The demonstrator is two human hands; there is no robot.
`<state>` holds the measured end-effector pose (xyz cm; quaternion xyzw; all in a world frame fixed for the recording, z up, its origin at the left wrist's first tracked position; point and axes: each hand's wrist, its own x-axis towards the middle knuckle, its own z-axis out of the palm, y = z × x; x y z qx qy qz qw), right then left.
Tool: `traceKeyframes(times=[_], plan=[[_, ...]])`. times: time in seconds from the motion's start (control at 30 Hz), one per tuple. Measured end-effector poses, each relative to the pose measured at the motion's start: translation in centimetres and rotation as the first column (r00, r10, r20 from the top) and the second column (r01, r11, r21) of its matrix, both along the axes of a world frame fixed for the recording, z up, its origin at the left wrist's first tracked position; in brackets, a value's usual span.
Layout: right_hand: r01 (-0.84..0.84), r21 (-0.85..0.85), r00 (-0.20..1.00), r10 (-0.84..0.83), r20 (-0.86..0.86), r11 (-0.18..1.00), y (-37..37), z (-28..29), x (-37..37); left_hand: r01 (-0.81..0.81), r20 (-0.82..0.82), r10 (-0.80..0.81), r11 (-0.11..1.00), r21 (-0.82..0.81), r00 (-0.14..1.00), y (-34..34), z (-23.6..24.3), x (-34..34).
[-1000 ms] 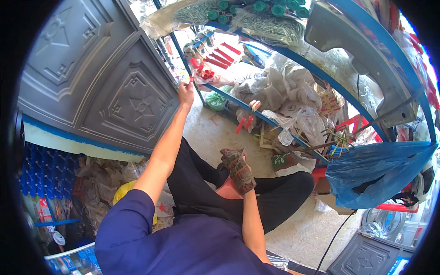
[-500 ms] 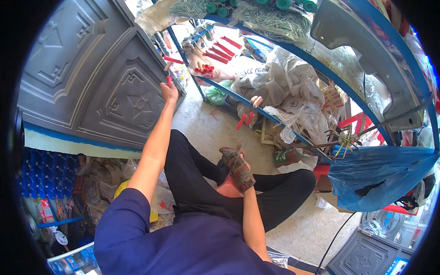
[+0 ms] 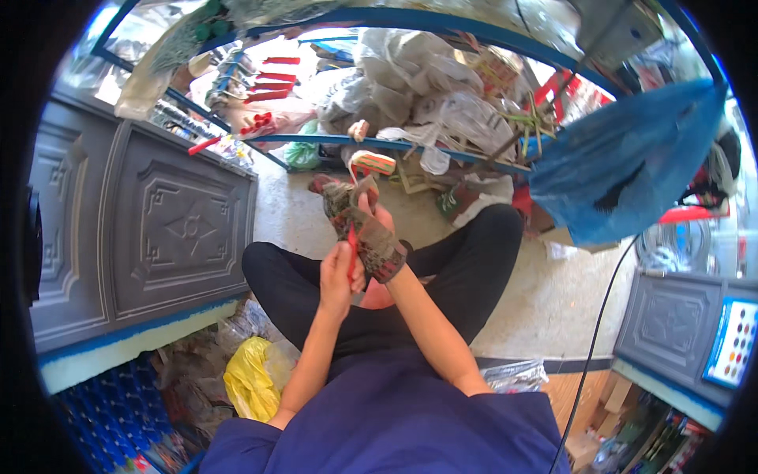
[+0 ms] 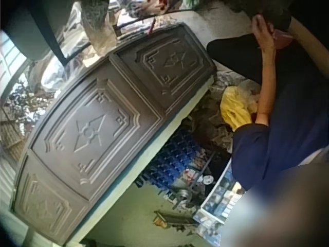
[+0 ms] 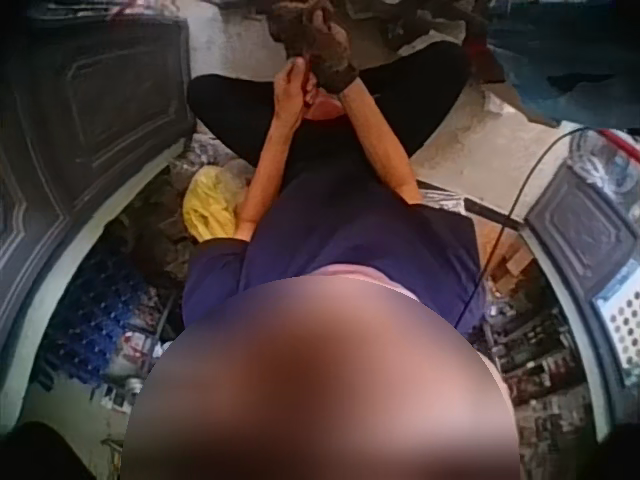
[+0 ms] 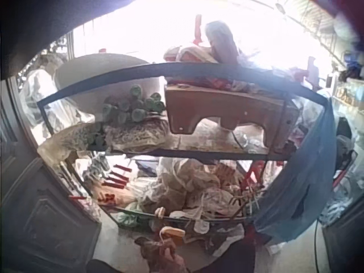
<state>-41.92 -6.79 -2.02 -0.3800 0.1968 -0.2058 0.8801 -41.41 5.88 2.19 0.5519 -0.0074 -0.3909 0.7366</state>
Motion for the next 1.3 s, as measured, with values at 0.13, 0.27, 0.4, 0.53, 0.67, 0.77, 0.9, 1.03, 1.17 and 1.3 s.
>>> traceKeyframes(times=[0.13,0.27,0.4,0.53,0.67,0.77,0.9,1.03,1.17,1.3], plan=[[0.214,0.114,0.976,-0.218,0.023,0.970,-2.3,8.6,-0.9,0.154,0.003,-0.155,0.984,-0.086,0.988,0.2,2.5,-2.6],[0.239,-0.138,0.971,-0.237,0.031,0.961,-2.4,11.0,-2.7,0.216,0.180,-0.201,0.974,-0.064,0.963,1.0,3.3,-2.5],[0.265,-0.321,0.963,-0.267,0.041,0.909,0.3,13.6,-4.1,0.075,0.349,-0.065,0.997,-0.015,0.935,0.5,4.0,-2.0],[0.417,-0.439,0.898,-0.436,0.063,0.796,1.4,15.7,-4.4,-0.014,0.398,0.045,0.997,-0.079,0.916,0.3,3.9,-2.2],[0.174,-0.320,0.983,-0.186,-0.005,0.931,-0.6,17.1,-7.7,-0.181,0.680,0.070,0.979,0.093,0.730,0.6,3.3,-1.9],[0.039,-0.250,0.999,-0.032,0.031,0.967,-1.1,16.9,-8.7,-0.269,0.794,0.060,0.954,0.133,0.605,1.0,3.2,-1.5],[0.131,-0.500,0.987,-0.161,-0.018,0.856,-1.5,14.5,-9.1,-0.134,0.822,-0.069,0.976,0.174,0.565,1.5,3.5,-1.9],[0.401,-0.408,0.906,-0.420,0.045,0.820,-0.4,15.1,-7.9,0.032,0.755,-0.093,0.995,0.095,0.649,1.5,5.3,-2.4],[0.487,-0.315,0.873,-0.463,0.150,0.815,-0.6,14.9,-8.0,0.371,0.089,-0.361,0.904,-0.210,0.929,3.0,7.0,-1.4],[0.546,-0.307,0.835,-0.537,0.121,0.780,0.4,15.0,-6.6,0.459,0.281,-0.424,0.886,-0.067,0.861,2.3,7.5,-2.1]])
